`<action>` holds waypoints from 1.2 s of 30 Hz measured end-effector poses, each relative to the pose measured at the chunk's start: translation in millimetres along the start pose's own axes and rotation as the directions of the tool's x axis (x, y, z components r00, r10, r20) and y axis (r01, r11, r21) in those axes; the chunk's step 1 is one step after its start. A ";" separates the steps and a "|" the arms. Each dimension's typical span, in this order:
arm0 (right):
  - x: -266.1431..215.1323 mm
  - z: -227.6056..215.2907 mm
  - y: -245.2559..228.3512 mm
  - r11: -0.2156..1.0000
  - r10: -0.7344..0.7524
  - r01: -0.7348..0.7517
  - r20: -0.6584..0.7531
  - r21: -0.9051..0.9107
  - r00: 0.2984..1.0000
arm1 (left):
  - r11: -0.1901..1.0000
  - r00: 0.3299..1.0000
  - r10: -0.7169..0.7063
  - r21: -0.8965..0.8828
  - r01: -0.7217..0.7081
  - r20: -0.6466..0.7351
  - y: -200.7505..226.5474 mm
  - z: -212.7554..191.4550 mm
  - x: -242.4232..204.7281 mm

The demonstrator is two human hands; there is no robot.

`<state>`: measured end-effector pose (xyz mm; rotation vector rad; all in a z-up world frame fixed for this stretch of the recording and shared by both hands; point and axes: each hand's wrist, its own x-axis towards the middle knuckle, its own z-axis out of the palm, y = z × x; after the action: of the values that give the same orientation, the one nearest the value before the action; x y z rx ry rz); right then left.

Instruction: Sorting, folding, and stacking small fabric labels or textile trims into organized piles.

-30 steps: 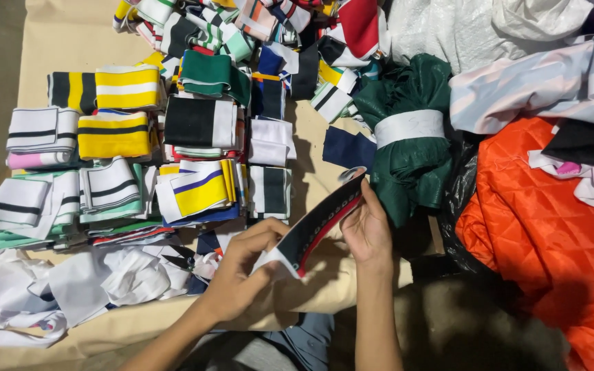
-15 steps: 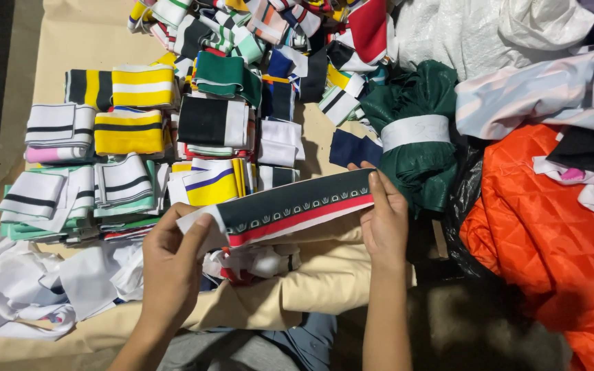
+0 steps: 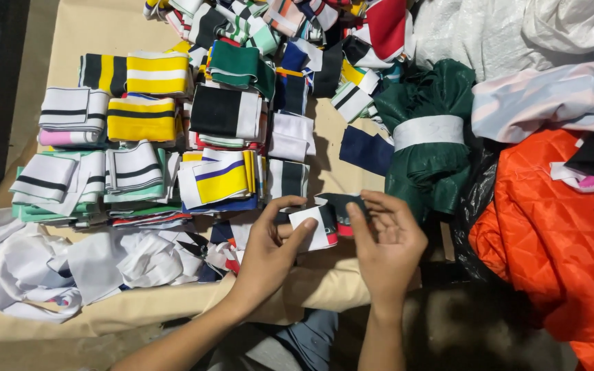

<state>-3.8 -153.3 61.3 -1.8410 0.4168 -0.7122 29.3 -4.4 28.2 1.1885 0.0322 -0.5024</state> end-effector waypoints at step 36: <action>-7.8 29.9 19.2 0.267 0.667 -0.663 0.363 0.699 0.651 | 0.976 0.984 0.179 0.120 -0.180 0.022 40.3 -11.3 -17.1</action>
<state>10.6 -134.4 33.7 -0.6394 0.6898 -0.1936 32.4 23.0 64.1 1.2939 -0.1162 -0.3556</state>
